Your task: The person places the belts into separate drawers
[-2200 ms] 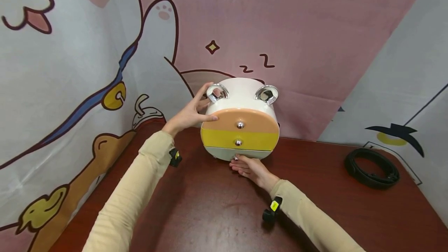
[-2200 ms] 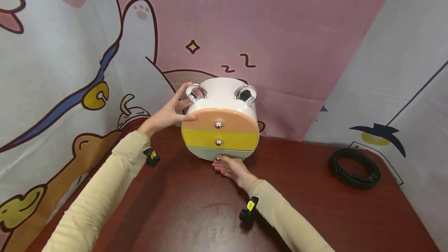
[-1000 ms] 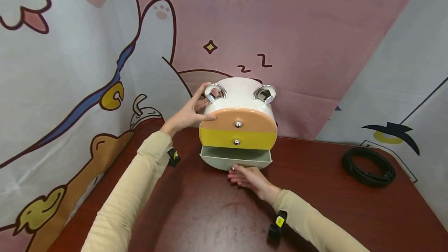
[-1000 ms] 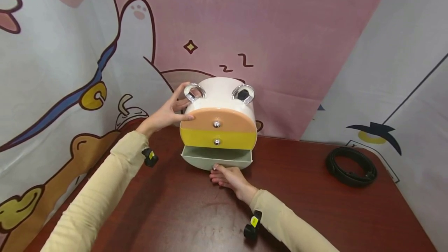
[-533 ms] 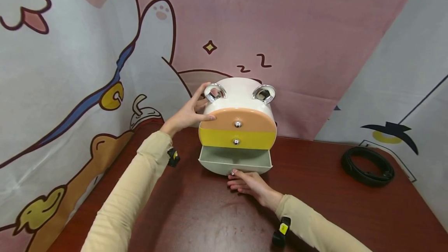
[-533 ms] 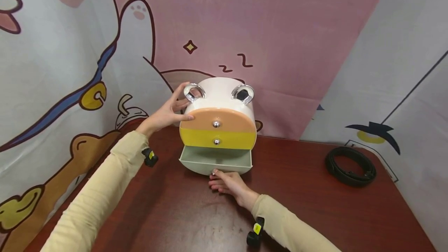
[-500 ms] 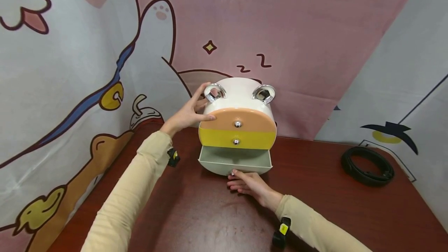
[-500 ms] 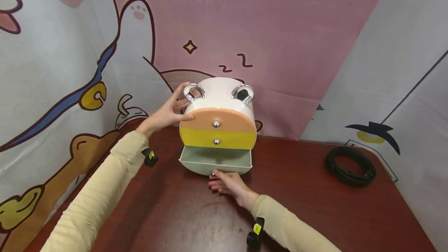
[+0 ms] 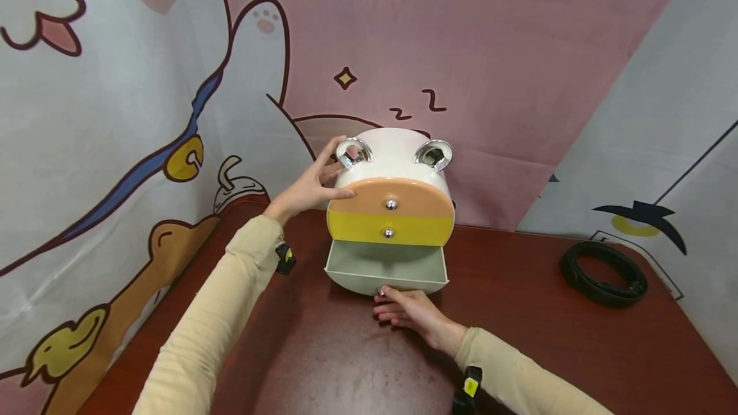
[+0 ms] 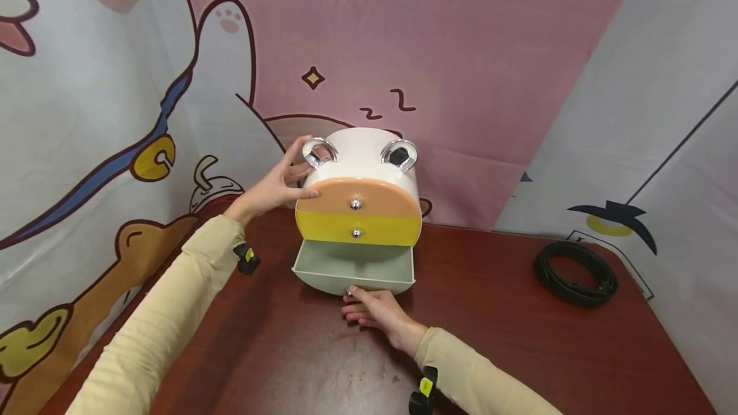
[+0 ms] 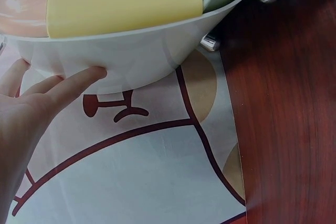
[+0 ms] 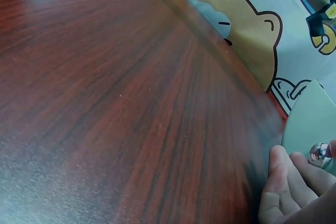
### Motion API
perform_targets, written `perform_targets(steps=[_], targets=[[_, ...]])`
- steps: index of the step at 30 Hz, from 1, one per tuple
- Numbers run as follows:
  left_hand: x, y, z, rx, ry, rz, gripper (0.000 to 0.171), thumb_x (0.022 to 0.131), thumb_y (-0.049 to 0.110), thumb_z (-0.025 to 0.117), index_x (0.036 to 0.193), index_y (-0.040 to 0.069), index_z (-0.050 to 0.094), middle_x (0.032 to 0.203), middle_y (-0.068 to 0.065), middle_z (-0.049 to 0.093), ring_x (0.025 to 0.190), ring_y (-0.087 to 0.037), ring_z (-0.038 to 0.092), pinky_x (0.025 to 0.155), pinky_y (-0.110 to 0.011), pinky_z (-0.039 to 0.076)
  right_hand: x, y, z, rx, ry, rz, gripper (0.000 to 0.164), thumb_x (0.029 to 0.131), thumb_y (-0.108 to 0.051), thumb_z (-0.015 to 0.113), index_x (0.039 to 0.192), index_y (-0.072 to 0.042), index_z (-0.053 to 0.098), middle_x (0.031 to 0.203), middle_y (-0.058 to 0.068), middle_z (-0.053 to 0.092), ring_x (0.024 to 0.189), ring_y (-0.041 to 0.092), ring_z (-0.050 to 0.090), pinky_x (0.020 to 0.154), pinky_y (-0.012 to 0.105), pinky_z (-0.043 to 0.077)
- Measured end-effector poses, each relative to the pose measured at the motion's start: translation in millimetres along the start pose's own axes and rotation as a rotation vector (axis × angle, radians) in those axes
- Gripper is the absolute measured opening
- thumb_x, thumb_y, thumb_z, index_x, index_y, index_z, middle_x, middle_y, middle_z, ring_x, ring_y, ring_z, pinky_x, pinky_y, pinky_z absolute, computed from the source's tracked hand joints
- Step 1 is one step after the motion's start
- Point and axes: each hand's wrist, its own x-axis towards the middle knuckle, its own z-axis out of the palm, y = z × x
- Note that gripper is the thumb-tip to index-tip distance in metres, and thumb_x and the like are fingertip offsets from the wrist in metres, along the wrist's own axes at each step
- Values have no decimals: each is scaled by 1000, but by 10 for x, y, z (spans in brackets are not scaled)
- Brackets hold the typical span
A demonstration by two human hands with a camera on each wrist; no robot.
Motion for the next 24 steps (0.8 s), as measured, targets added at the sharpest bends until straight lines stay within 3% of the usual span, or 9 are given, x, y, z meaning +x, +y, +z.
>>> perform_targets(steps=[6, 24], targets=[[-80, 159, 38, 42, 5, -32, 103, 83, 3, 75, 155, 31, 8, 154, -18, 28, 139, -37, 28, 101, -53, 37, -51, 17, 28, -12, -2, 0, 56, 98, -40, 55, 121, 11, 60, 103, 17, 70, 88, 17, 69, 71, 24, 52], [-95, 185, 54, 24, 5, -40, 103, 84, 1, 75, 155, 32, 8, 156, -16, 24, 139, -35, 27, 102, -52, 37, -161, 81, 75, -24, 1, -7, 57, 98, -41, 55, 120, 11, 61, 100, 17, 71, 86, 18, 69, 67, 24, 51]])
